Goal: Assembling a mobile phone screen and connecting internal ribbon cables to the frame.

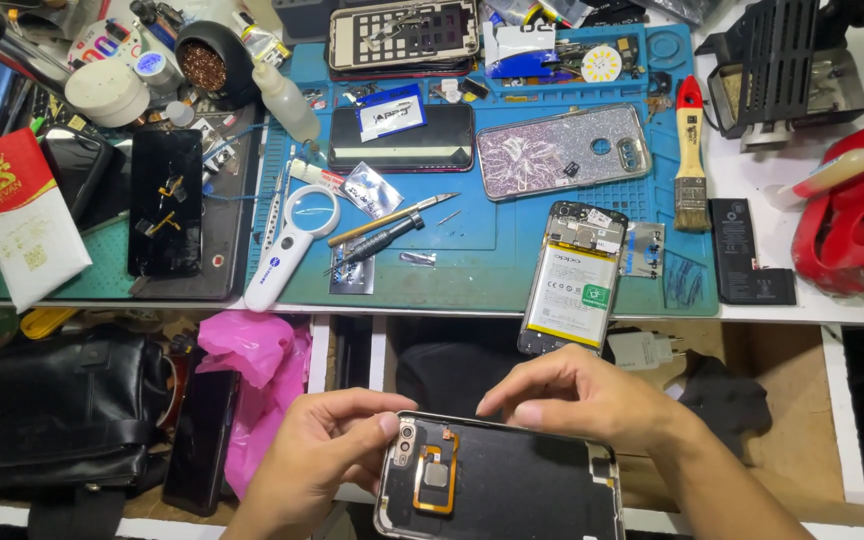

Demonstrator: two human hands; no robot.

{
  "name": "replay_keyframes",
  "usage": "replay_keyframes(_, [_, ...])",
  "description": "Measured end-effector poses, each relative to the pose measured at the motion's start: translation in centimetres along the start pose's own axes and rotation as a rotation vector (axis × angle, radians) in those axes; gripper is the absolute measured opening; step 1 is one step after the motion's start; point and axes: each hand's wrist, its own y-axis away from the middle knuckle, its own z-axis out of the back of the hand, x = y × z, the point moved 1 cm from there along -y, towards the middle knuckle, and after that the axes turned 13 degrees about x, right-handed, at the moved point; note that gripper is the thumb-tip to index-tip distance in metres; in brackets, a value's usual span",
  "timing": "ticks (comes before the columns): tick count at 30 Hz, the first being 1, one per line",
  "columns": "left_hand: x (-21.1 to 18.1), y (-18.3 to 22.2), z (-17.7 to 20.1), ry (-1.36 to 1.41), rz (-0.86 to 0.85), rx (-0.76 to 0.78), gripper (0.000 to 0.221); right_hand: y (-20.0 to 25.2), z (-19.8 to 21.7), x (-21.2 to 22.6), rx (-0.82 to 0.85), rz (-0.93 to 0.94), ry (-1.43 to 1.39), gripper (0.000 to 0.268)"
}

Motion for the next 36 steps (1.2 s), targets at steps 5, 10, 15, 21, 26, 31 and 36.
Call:
replay_keyframes(5, [1.0,-0.2,0.8,0.093,-0.069,-0.08,0.028,-0.2,0.5,-1.1,0.115,0.201,-0.482,0.079])
replay_keyframes(10, [2.7,-1.1,1.3,0.233,-0.212,-0.115,0.027,-0.4,-0.8,0.7,0.169,0.515,-0.683,0.11])
replay_keyframes(15, [3.3,-1.6,0.0,0.336,-0.272,-0.137,0.027,-0.5,-1.6,1.6,0.351,0.698,-0.451,0.131])
replay_keyframes(21, [4.9,-2.5,-2.0,0.443,-0.233,-0.09,0.025,-0.8,-2.2,1.3,0.223,0.658,-0.407,0.117])
replay_keyframes(26, [6.1,-3.2,-2.8,0.482,-0.179,-0.058,0.027,-1.1,-2.1,0.9,0.209,0.658,-0.405,0.113])
replay_keyframes(31, [5.6,-2.8,-3.1,0.46,-0.132,0.009,0.022,-0.5,-2.4,1.7,0.166,0.607,-0.359,0.099])
replay_keyframes(36, [3.9,-2.2,-3.0,-0.045,-0.425,-0.151,0.021,-0.4,-2.7,2.1,0.108,0.604,-0.318,0.095])
